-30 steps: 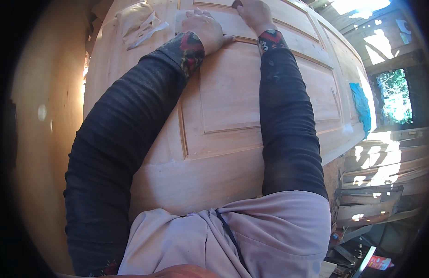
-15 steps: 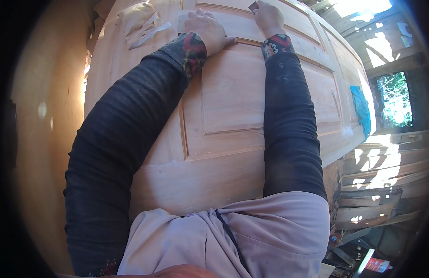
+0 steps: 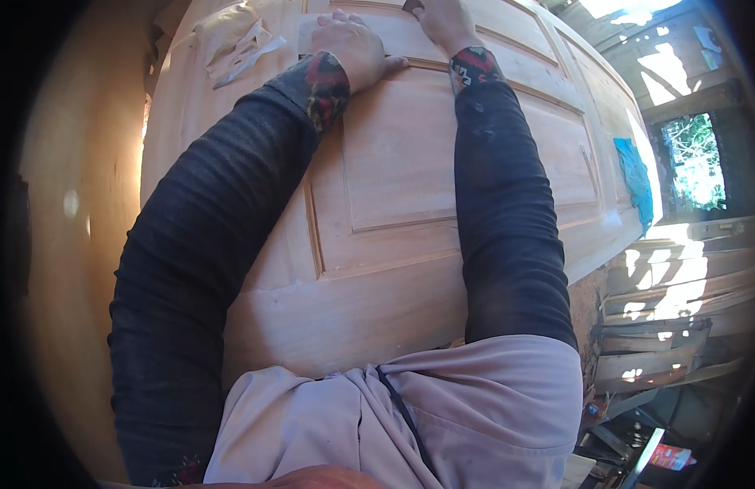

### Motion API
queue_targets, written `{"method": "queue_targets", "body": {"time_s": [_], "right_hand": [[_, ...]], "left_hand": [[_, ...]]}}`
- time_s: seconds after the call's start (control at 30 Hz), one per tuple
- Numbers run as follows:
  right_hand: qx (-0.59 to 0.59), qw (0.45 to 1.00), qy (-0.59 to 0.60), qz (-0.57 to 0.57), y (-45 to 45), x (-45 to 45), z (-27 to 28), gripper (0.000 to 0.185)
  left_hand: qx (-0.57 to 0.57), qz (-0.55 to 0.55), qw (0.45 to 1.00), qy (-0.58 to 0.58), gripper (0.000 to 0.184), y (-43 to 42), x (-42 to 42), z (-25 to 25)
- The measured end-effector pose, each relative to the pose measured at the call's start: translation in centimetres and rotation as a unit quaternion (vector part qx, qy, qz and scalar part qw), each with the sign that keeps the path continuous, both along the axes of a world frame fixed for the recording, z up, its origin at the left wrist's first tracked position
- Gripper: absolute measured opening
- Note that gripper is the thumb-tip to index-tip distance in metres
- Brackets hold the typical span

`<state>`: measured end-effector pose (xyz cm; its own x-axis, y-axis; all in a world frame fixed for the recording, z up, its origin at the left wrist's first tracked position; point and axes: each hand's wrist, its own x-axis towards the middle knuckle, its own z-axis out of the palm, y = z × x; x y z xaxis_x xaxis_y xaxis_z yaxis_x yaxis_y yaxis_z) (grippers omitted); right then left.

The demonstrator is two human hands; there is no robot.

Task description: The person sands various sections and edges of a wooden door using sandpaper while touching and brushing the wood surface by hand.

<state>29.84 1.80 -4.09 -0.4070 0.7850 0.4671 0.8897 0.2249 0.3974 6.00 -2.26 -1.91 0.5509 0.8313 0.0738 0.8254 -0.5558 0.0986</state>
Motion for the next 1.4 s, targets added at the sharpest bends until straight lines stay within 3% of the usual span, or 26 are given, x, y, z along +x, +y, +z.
{"method": "queue_targets", "body": {"time_s": [0.1,0.2,0.3,0.4,0.5,0.6,0.7,0.8,0.9,1.0,1.1,1.2,1.3,1.4], "right_hand": [[-0.011,0.965,0.163,-0.207,-1.2,0.5,0.6,0.026],[-0.013,0.978,0.107,-0.177,-1.0,1.0,0.3,0.025],[0.009,0.976,0.196,-0.092,-1.2,-3.9,1.1,0.022],[0.039,0.994,-0.006,-0.103,0.4,0.8,-0.4,0.026],[0.018,0.949,0.136,-0.283,1.1,6.5,-2.1,0.026],[0.022,0.995,0.065,-0.071,-0.7,1.3,-0.1,0.024],[0.015,0.981,0.191,-0.022,-0.8,-5.1,1.5,0.021],[-0.023,0.999,0.044,-0.023,0.3,-0.2,0.5,0.021],[-0.059,0.956,0.215,-0.192,-1.5,2.6,0.6,0.019],[-0.007,0.995,-0.060,-0.080,-0.4,2.8,-0.5,0.018],[-0.007,0.981,0.192,-0.007,-0.7,-5.3,1.4,0.020],[-0.016,0.999,0.041,0.027,0.0,-1.2,0.9,0.018],[-0.014,0.967,0.195,-0.164,-2.8,0.1,1.4,0.020],[0.008,0.965,0.127,-0.228,-2.7,0.2,1.2,0.022]], "left_hand": [[-0.003,-0.011,1.000,0.004,0.100,0.4,-0.5,0.2],[-0.005,-0.003,1.000,-0.001,0.099,0.1,-0.5,0.6],[0.002,-0.002,1.000,-0.005,0.098,-0.1,-0.2,0.2],[-0.003,-0.010,1.000,0.004,0.098,0.2,-0.5,0.5],[-0.004,-0.002,1.000,-0.006,0.098,0.2,-0.6,0.4],[0.002,0.002,1.000,-0.011,0.097,-0.3,-0.4,0.7],[0.006,-0.016,1.000,-0.001,0.098,-0.3,-0.5,0.3],[-0.007,-0.020,1.000,0.004,0.098,0.3,-0.7,0.7],[-0.004,-0.006,1.000,-0.006,0.097,0.2,-0.6,0.4],[0.013,0.002,1.000,-0.016,0.096,-0.2,-0.1,0.2],[0.013,-0.012,1.000,-0.004,0.095,0.0,-0.4,0.0],[0.000,-0.017,1.000,0.008,0.096,0.4,-0.6,0.5],[-0.007,-0.006,1.000,0.009,0.095,0.6,-0.3,0.1],[0.000,0.011,1.000,-0.008,0.094,0.3,0.2,0.0]]}}
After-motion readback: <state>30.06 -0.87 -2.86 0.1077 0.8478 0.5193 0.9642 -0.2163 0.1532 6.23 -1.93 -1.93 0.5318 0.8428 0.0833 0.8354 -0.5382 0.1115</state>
